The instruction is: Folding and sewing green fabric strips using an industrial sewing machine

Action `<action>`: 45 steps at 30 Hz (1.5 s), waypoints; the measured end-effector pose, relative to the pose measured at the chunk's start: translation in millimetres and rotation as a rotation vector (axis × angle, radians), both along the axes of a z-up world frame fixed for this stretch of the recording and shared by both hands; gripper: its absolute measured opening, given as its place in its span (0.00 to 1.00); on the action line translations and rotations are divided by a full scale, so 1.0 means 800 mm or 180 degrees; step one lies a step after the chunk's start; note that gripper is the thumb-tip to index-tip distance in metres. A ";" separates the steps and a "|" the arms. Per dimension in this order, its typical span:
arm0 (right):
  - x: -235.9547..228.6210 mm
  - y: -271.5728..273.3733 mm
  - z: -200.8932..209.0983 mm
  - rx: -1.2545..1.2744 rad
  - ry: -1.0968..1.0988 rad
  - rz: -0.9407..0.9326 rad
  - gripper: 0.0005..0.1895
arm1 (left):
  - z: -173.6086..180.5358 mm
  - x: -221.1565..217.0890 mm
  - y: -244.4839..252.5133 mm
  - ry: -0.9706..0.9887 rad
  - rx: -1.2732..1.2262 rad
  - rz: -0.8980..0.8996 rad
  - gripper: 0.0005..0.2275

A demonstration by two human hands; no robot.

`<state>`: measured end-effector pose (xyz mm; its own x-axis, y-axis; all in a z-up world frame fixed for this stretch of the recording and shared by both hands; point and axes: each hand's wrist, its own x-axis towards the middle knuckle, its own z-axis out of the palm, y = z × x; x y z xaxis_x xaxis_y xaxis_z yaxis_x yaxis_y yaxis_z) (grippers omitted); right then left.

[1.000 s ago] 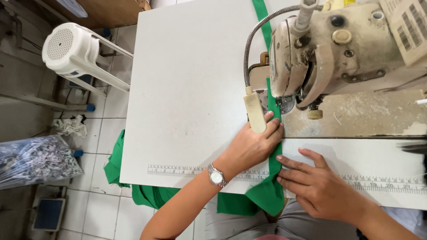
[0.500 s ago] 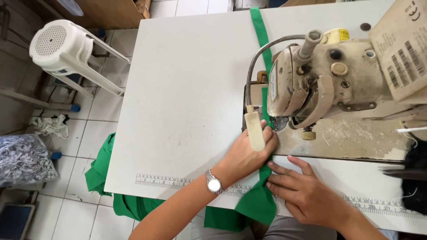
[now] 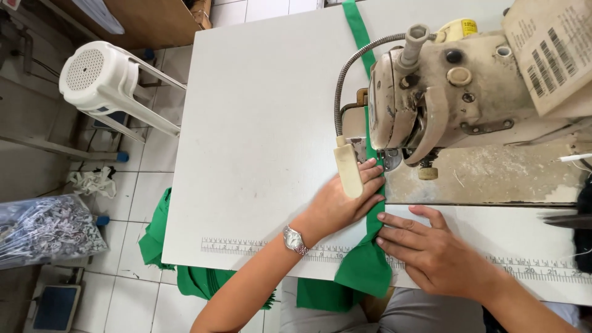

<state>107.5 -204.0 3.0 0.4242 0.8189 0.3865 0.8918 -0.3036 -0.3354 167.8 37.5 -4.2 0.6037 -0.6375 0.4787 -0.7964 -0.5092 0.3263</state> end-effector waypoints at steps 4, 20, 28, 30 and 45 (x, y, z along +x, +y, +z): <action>0.001 -0.002 -0.005 0.0021 0.0020 -0.0021 0.18 | 0.009 0.000 -0.005 -0.0047 0.0175 0.0025 0.08; 0.005 0.003 0.001 -0.0163 -0.0055 0.0044 0.22 | 0.022 -0.014 -0.033 -0.1458 0.1359 0.0798 0.04; 0.026 0.009 0.009 -0.0075 -0.0174 0.0010 0.19 | 0.018 0.014 -0.014 -0.0814 0.0215 0.0145 0.04; 0.029 0.008 0.006 -0.0045 -0.0180 0.0016 0.20 | 0.010 0.016 -0.007 -0.0640 0.0226 0.0088 0.05; 0.023 0.007 -0.008 0.0060 -0.0395 -0.0158 0.19 | 0.015 -0.015 0.014 0.0013 -0.0102 -0.0348 0.07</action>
<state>126.0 -198.3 -3.2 0.4120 0.7903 0.4535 0.9108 -0.3431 -0.2294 155.5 48.3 7.7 0.5334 -0.6840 0.4976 -0.8452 -0.4086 0.3445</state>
